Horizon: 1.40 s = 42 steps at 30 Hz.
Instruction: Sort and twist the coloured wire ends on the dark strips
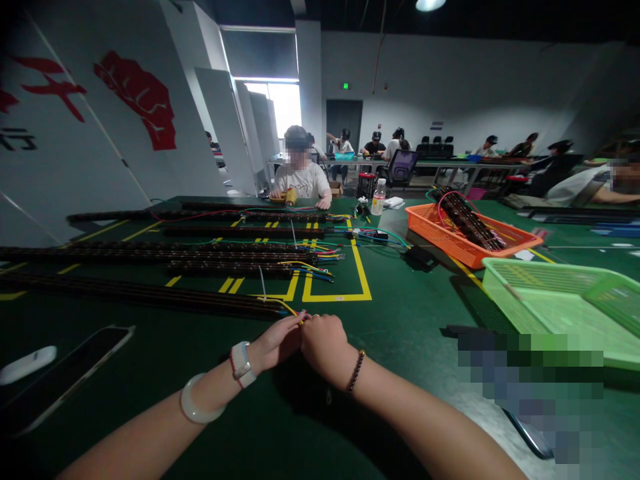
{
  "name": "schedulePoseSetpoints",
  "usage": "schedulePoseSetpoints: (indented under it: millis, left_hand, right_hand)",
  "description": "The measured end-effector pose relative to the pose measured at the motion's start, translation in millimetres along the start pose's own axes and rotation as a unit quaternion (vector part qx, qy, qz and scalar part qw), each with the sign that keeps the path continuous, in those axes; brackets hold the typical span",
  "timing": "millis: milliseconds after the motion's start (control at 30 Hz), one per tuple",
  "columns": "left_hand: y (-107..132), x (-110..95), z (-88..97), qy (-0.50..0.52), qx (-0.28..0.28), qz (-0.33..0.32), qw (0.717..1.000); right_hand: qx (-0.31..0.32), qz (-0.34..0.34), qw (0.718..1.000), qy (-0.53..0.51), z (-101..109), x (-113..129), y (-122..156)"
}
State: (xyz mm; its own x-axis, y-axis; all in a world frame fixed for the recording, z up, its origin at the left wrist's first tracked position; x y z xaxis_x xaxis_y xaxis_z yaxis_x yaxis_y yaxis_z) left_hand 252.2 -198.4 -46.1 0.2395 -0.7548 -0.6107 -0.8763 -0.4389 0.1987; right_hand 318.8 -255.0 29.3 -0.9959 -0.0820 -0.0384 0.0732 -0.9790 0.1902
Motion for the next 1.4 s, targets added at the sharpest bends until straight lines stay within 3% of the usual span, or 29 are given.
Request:
schedulePoseSetpoints:
  millis: [233,400,633,867,1000,1167,1400]
  left_hand:
    - [-2.3,0.7,0.8,0.016,0.021,-0.031,0.999]
    - [-1.9,0.2,-0.2,-0.001,0.027,-0.025,0.999]
    - [1.2,-3.1,-6.4,-0.028,0.006,-0.04,0.999]
    - [2.9,-6.7,-13.3,-0.009,0.029,-0.044,0.999]
    - [4.3,-7.7,-15.0,-0.013,0.019,-0.038,0.999]
    - [3.5,-7.4,-13.5,-0.024,0.024,-0.04,0.999]
    - [0.7,-4.9,-6.7,-0.035,0.026,-0.031,0.999]
  right_hand:
    - [-0.03,-0.026,0.999,-0.025,24.9,-19.1,4.1]
    - [-0.089,-0.066,0.994,0.008,30.0,-47.2,-7.1]
    - [-0.165,-0.062,0.984,-0.04,-2.1,-86.9,-42.1]
    - [-0.224,-0.034,0.968,-0.107,-36.4,-97.3,-56.2]
    - [-0.238,-0.026,0.964,-0.115,-40.2,-98.5,-62.3]
    - [-0.208,-0.022,0.971,-0.117,-41.3,-99.5,-68.6]
    - [-0.199,-0.023,0.966,-0.163,-46.4,-103.9,-61.3]
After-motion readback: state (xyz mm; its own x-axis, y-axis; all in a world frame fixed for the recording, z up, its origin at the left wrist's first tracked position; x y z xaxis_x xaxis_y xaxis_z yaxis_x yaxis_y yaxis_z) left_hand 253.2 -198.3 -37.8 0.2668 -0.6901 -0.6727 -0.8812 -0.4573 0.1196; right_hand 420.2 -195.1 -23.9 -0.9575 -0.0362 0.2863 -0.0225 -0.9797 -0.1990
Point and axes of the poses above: each hand's wrist, its own y-axis away from the middle knuckle, its own z-axis out of the back of the hand, x = y × z, the point moved 4 cm from there along -y, towards the middle knuckle, and after that the axes turned 10 degrees about x, right-handed, at the moved point
